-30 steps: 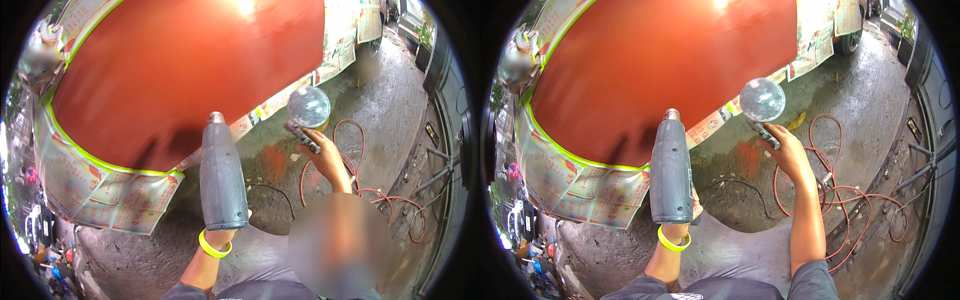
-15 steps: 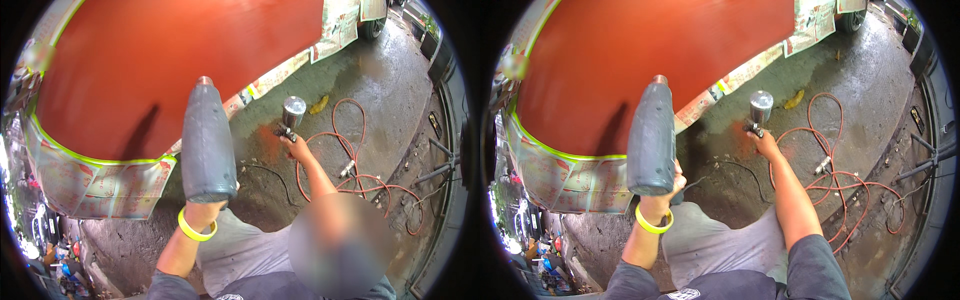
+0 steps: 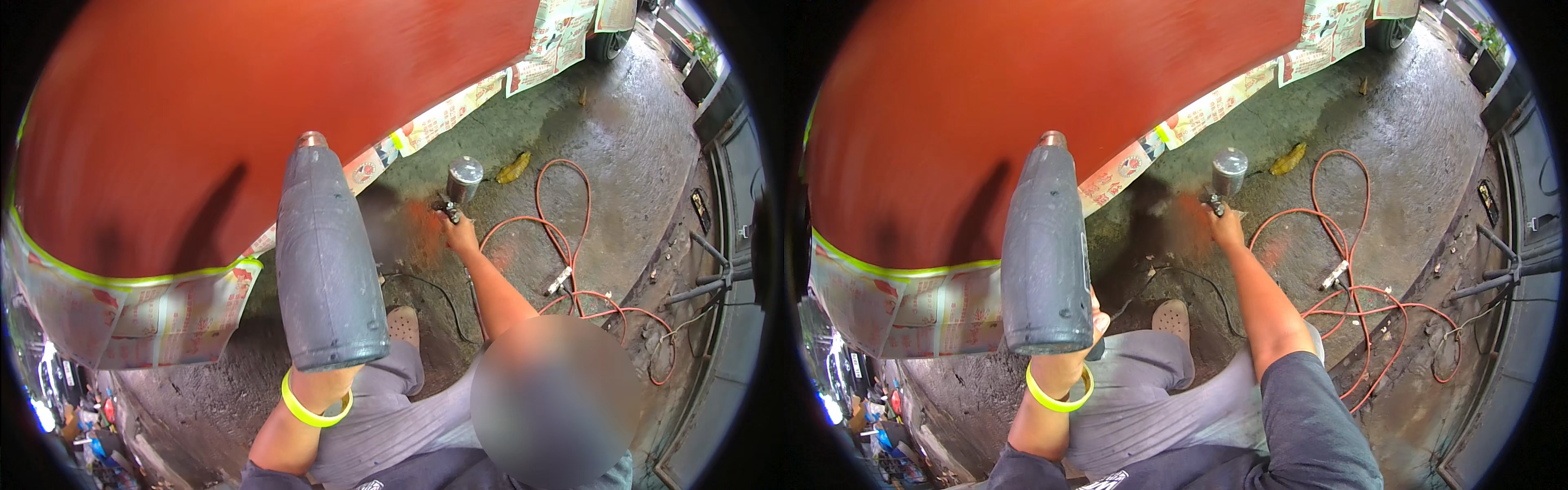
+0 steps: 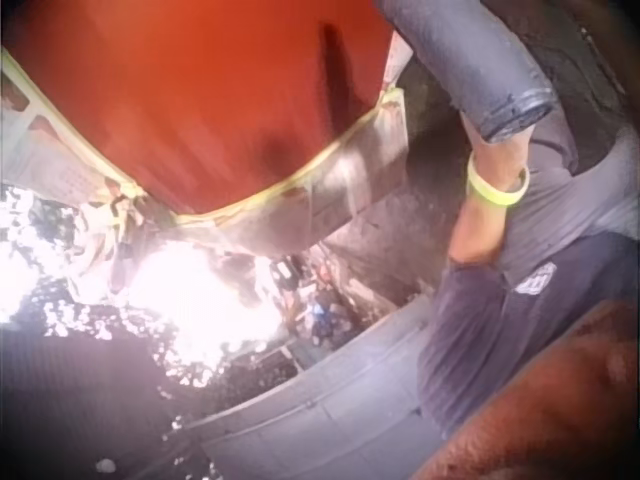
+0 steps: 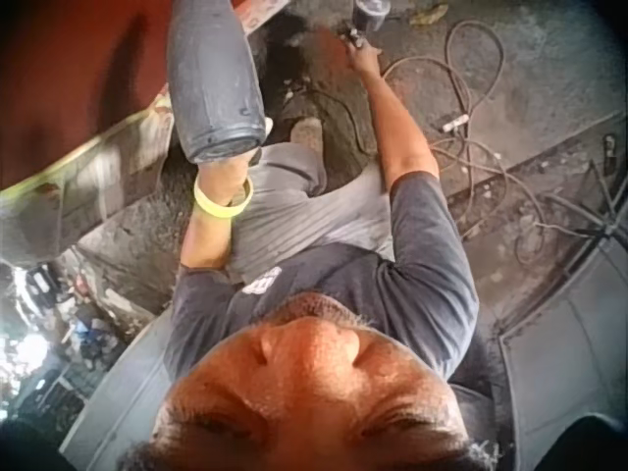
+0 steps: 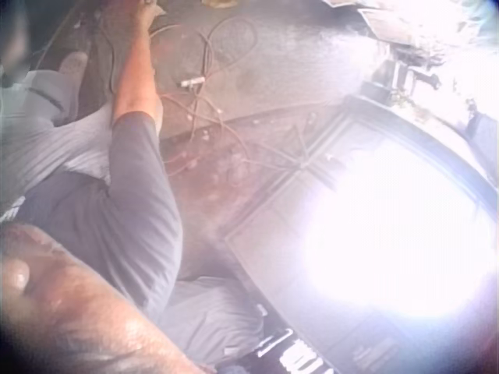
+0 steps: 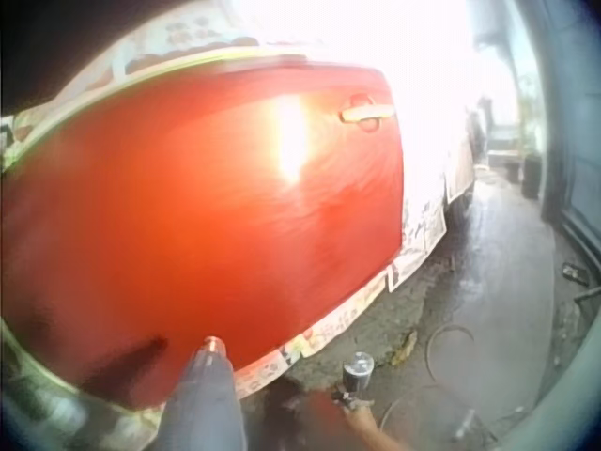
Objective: The person uses a spray gun to apply red paint to a car door while simultaneously using a heat gun to dry the surface. The car is masked with paper and tape to protect adjacent areas. The person repeatedly sprays and heats the same section of the door throughout the clip.
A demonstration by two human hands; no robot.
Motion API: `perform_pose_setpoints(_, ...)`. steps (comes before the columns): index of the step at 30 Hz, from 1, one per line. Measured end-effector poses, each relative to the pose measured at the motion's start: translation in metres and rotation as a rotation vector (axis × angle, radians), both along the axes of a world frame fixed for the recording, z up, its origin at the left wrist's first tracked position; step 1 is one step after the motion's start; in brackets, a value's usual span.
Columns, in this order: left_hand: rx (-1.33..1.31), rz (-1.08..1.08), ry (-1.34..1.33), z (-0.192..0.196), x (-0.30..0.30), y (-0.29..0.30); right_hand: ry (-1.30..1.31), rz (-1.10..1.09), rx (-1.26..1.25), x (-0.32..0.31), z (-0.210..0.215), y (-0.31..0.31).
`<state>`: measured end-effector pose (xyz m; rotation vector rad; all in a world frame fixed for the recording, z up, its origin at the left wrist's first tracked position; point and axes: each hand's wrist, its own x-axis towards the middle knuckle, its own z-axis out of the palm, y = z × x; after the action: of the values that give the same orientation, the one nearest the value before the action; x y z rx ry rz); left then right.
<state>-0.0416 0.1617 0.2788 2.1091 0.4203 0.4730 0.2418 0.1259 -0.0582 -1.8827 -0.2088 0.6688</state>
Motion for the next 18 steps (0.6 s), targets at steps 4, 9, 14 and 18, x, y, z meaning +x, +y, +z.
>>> perform_pose_setpoints(4,-0.248,0.059,-0.058,-0.039,-0.012,0.017,-0.290,-0.174,-0.008,0.018,-0.066,0.010)
perform_pose_setpoints(9,-0.299,0.113,-0.054,-0.038,-0.030,0.025,-0.035,-0.095,0.052,0.003,-0.060,0.003)
perform_pose_setpoints(14,-0.361,0.106,-0.067,-0.031,-0.032,0.023,0.294,0.172,0.021,0.005,-0.078,-0.025)
perform_pose_setpoints(18,-0.436,0.094,-0.088,-0.031,-0.033,0.020,0.464,0.268,0.053,-0.019,-0.109,-0.049)
